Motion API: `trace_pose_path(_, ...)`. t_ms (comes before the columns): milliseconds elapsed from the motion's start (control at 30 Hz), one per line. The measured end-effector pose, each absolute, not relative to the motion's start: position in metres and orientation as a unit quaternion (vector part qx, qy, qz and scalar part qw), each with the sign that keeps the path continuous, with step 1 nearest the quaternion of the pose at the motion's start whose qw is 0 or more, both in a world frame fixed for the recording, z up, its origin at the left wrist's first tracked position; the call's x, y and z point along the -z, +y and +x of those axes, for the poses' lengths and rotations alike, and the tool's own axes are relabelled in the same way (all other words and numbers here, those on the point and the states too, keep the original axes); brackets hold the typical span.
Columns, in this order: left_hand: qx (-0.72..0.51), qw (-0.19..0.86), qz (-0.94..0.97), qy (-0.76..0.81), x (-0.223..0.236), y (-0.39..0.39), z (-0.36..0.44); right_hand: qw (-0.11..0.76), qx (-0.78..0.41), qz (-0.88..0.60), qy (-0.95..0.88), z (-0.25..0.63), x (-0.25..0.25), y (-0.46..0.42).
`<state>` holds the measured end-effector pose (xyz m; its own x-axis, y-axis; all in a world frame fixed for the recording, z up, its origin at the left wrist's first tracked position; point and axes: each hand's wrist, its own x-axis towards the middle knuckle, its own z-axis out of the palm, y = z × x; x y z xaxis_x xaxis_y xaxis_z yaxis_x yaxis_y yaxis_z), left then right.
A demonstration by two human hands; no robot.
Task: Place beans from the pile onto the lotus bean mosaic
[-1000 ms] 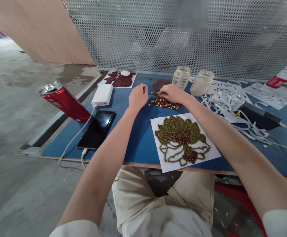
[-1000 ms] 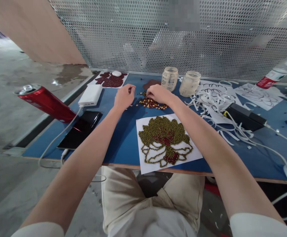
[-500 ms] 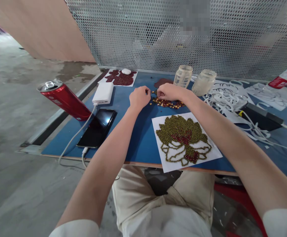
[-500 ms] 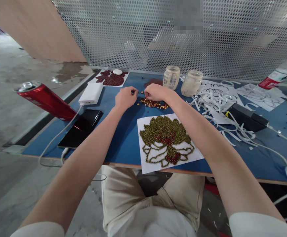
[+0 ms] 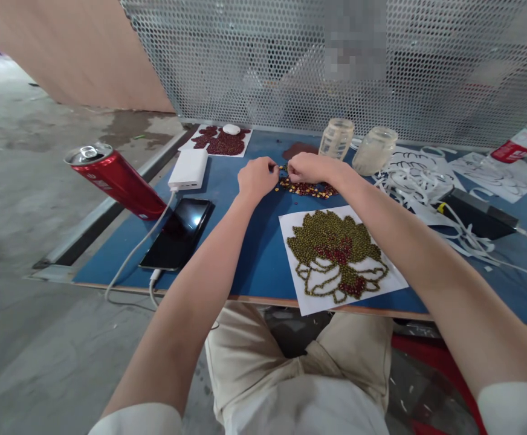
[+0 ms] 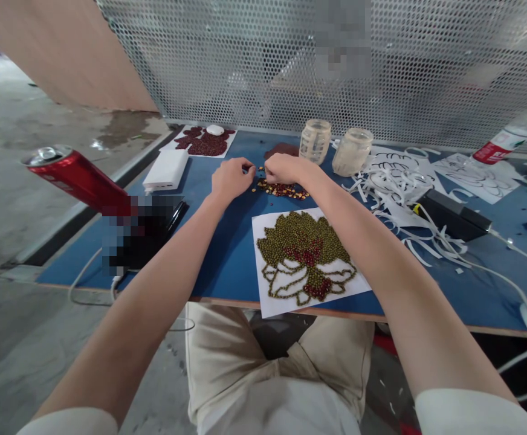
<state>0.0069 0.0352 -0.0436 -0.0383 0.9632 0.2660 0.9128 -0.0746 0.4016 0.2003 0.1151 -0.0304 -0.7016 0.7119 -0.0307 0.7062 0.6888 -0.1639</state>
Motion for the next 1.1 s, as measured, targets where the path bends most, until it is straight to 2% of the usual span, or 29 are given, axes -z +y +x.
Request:
trace_pose_path(167,-0.242,0.056,0.694,0.676,0.043,0.035,0.007,0.042,-0.073,-0.385,-0.919,0.212,0.021,0.103)
trace_pose_path(300,-0.242,0.058,0.708,0.66,0.045,0.035,0.008,0.107,-0.123,-0.372,-0.914,0.232,0.018,0.084)
trace_pose_path(400,-0.247,0.058,0.716,0.65,0.048,0.038,0.009,0.137,-0.145,-0.362,-0.911,0.261,0.025,0.065)
trace_pose_path(600,-0.245,0.062,0.726,0.64,0.051,0.043,0.011,0.153,-0.103,-0.387,-0.904,0.321,0.058,0.043)
trace_pose_path(900,-0.232,0.063,0.73,0.64,0.049,0.04,0.012,0.213,-0.106,-0.406,-0.882,0.332,0.062,0.042)
trace_pose_path(1100,-0.212,0.06,0.732,0.645,0.046,0.037,0.015,0.172,-0.183,-0.359,-0.899,0.325,0.032,-0.023)
